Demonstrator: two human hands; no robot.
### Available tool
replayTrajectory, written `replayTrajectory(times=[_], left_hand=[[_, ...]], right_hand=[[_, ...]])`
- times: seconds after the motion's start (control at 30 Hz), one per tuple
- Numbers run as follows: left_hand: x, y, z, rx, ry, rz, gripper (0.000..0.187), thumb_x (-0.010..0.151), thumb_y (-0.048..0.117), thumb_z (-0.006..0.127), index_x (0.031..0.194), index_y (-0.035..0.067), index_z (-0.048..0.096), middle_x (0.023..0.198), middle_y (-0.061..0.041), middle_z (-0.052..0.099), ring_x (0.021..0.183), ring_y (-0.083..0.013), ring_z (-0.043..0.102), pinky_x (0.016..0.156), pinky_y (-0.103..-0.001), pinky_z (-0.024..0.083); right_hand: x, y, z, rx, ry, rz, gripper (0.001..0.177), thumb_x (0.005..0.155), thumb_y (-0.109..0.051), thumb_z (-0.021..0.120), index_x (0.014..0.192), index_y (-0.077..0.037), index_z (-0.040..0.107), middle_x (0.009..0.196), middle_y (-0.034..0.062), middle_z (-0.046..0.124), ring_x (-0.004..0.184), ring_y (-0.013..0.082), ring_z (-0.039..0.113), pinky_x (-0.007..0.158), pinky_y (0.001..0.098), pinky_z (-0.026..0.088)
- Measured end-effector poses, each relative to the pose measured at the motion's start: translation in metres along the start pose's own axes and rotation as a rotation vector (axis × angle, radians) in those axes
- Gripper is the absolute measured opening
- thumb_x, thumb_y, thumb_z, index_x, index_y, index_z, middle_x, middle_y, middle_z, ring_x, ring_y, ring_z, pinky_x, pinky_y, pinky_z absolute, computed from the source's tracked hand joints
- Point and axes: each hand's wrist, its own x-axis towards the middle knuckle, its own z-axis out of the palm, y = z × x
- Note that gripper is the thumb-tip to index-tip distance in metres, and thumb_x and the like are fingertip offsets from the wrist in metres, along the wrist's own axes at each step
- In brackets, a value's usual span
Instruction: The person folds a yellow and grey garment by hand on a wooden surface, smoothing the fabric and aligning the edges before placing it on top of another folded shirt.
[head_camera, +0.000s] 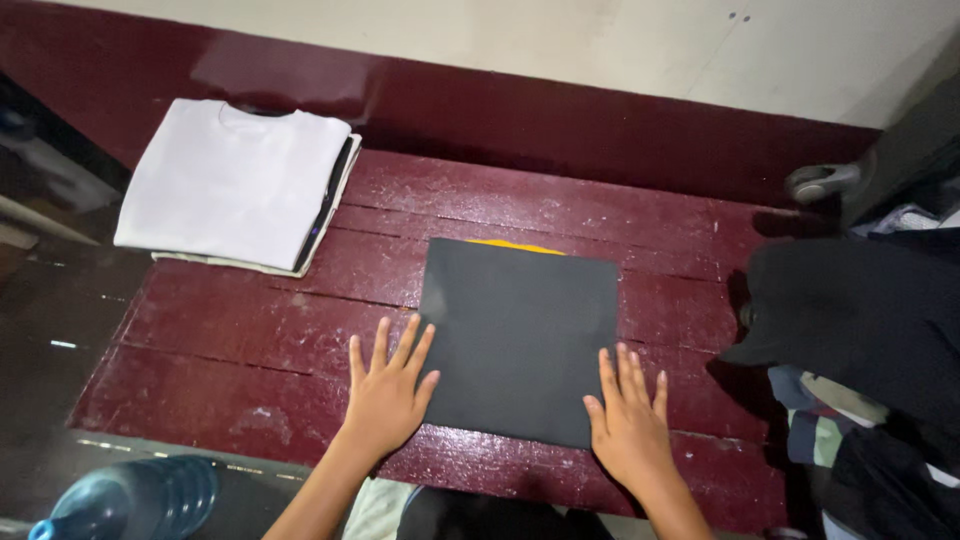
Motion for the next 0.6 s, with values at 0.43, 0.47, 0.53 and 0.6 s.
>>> replayTrajectory(times=[0.43, 0.47, 0.53, 0.6], left_hand=[[0.071, 0.010, 0.009, -0.196, 0.061, 0.239, 0.055, 0.097, 0.032, 0.055, 0.147, 0.008, 0.051, 0.162, -0.018, 0.034, 0.151, -0.0450, 0.023, 0.121, -0.061, 0.017], [0.070, 0.008, 0.010, -0.202, 0.026, 0.227, 0.058, 0.097, 0.033, 0.055, 0.149, 0.009, 0.049, 0.161, -0.018, 0.033, 0.151, -0.0443, 0.022, 0.119, -0.061, 0.016], [0.069, 0.006, 0.012, -0.208, -0.010, 0.224, 0.061, 0.096, 0.035, 0.054, 0.151, 0.011, 0.047, 0.161, -0.018, 0.032, 0.150, -0.0436, 0.021, 0.118, -0.062, 0.016], [0.067, 0.006, 0.013, -0.218, -0.031, 0.198, 0.061, 0.098, 0.038, 0.050, 0.153, 0.013, 0.043, 0.163, -0.016, 0.032, 0.152, -0.0417, 0.020, 0.120, -0.061, 0.014]], right_hand=[[0.058, -0.125, -0.031, 0.248, 0.046, -0.494, 0.067, 0.096, -0.033, 0.058, 0.149, 0.003, 0.041, 0.159, 0.0212, 0.036, 0.149, 0.0363, 0.029, 0.119, 0.0602, 0.012], [0.060, -0.124, -0.030, 0.247, 0.050, -0.488, 0.067, 0.096, -0.033, 0.058, 0.149, 0.003, 0.041, 0.159, 0.0212, 0.036, 0.149, 0.0363, 0.029, 0.119, 0.0602, 0.012], [0.063, -0.109, -0.031, 0.208, 0.035, -0.406, 0.060, 0.099, -0.036, 0.053, 0.150, -0.007, 0.044, 0.160, 0.0126, 0.038, 0.151, 0.0278, 0.031, 0.124, 0.0546, 0.015], [0.064, -0.086, -0.030, 0.139, 0.085, -0.305, 0.059, 0.097, -0.038, 0.052, 0.150, -0.014, 0.045, 0.160, 0.0113, 0.037, 0.150, 0.0277, 0.030, 0.122, 0.0556, 0.014]])
